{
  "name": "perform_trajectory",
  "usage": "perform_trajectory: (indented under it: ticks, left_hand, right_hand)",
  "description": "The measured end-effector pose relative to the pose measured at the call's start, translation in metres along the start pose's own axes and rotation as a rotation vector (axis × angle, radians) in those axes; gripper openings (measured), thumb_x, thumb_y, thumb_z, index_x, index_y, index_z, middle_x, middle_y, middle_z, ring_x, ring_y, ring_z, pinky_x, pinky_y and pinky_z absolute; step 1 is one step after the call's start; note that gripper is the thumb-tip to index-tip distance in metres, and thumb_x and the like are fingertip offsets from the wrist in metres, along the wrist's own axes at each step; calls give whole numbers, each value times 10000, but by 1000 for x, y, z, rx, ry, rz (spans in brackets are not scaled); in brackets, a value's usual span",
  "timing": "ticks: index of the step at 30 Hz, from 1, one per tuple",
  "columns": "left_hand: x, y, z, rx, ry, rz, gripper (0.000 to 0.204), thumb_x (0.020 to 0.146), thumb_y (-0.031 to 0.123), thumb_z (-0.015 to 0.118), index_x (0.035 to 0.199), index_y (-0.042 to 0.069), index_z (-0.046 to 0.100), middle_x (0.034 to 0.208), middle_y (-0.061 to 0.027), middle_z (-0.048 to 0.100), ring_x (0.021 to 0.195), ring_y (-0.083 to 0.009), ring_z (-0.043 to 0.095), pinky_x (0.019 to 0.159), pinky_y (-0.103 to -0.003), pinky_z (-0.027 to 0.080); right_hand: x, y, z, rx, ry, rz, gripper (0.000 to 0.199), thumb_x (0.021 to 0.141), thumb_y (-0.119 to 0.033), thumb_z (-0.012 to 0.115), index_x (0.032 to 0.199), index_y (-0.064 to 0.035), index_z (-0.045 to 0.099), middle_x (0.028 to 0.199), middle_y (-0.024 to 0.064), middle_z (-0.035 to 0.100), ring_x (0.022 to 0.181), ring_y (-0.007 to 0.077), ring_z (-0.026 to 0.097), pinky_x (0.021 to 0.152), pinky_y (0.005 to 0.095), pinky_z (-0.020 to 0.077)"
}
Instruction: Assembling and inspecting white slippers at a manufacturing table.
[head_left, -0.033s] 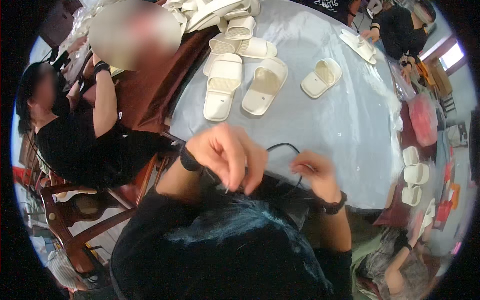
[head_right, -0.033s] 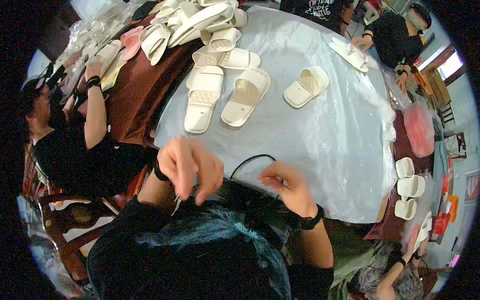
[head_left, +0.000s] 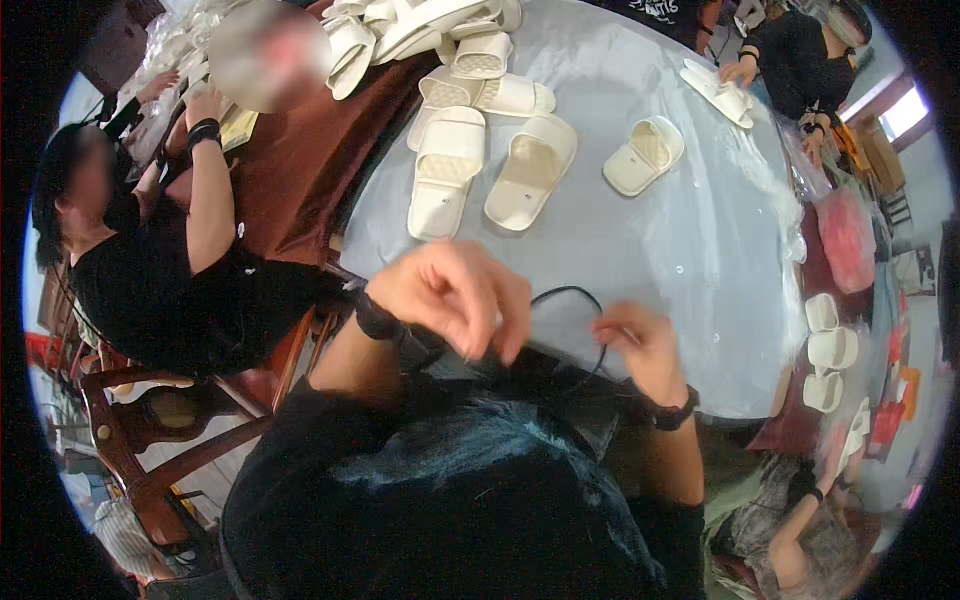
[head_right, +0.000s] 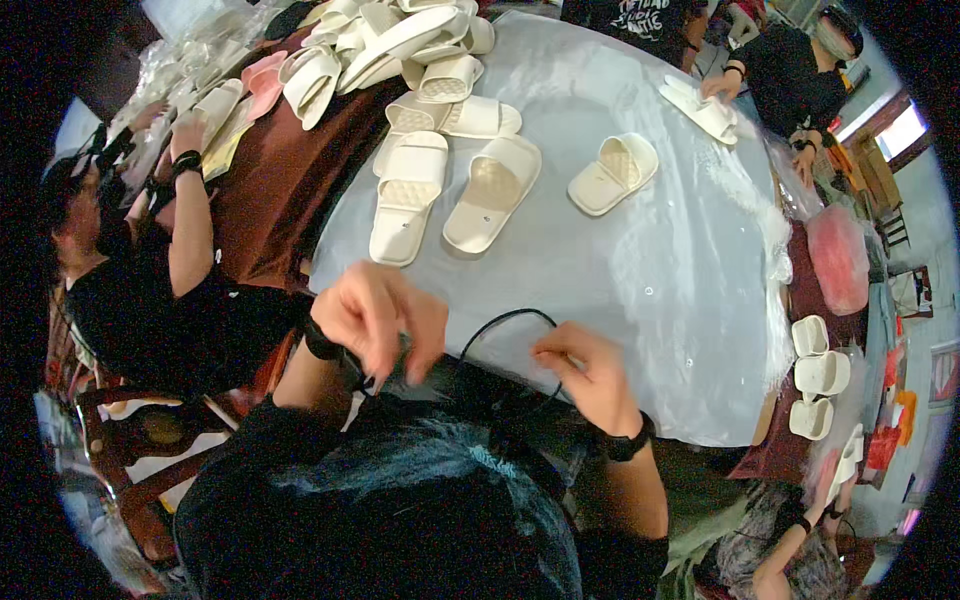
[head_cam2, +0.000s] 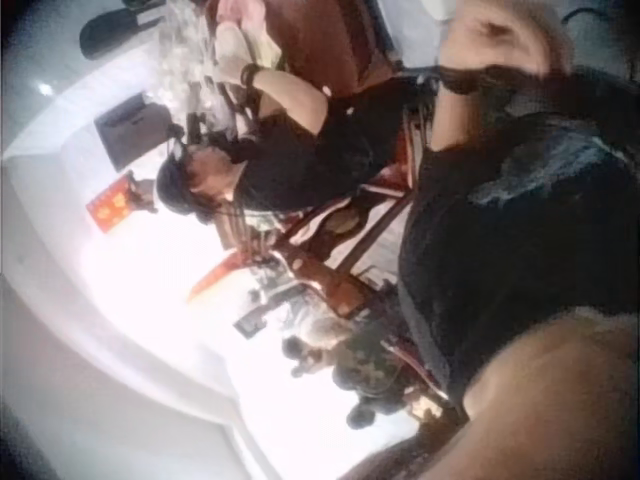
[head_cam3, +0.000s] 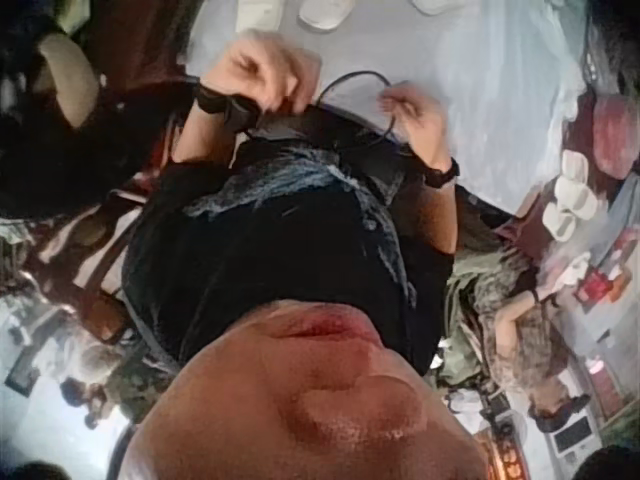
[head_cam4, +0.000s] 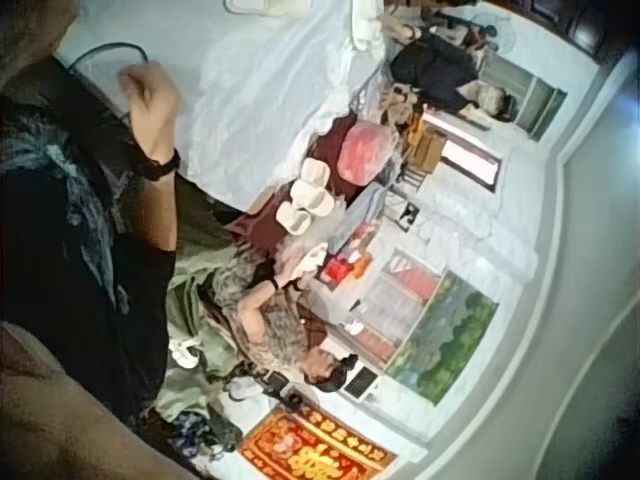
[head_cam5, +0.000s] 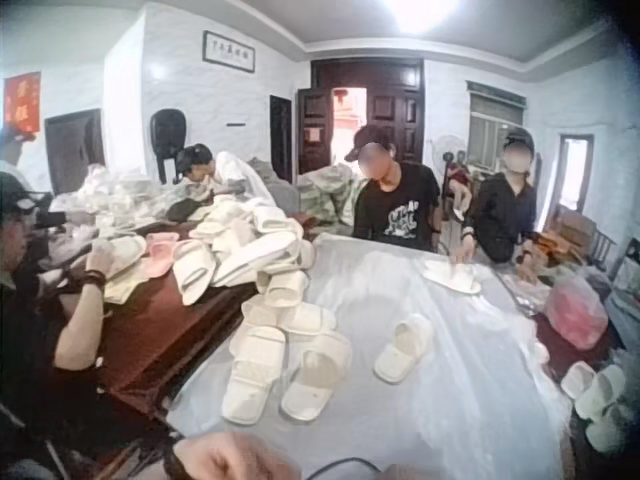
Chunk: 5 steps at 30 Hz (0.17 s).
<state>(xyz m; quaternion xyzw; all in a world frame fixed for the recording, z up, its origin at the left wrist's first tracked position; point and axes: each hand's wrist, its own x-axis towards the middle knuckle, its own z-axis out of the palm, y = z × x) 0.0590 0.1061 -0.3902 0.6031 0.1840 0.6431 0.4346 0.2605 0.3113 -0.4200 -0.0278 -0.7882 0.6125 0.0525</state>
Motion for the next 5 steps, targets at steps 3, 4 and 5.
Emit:
perform_trajectory:
  ticks: [3, 4, 5]
  left_hand:
    - [-28, 3, -12, 193, 275, -211, 127, 834, 116, 707, 902, 10, 694, 947, -144, 671, 909, -243, 623, 812, -349, 483]
    - [-29, 3, -16, 369, 425, -310, 145, 847, 111, 692, 950, 9, 687, 993, -118, 667, 973, -239, 606, 853, -349, 479]
    - [-31, 3, -20, 546, 576, -407, 169, 861, 106, 678, 999, 8, 681, 1039, -91, 664, 1038, -235, 589, 893, -349, 476]
  right_hand:
    - [-14, 7, -22, -262, 228, -10, 59, 873, 29, 576, 894, 39, 630, 829, 81, 638, 743, 140, 599, 671, 251, 473]
    - [-17, 8, -28, -271, 346, -26, 57, 866, 37, 573, 884, 41, 627, 814, 80, 633, 729, 139, 589, 659, 249, 466]
    - [-17, 8, -28, -272, 345, -27, 57, 866, 37, 573, 884, 41, 627, 814, 80, 633, 729, 139, 589, 659, 249, 466]
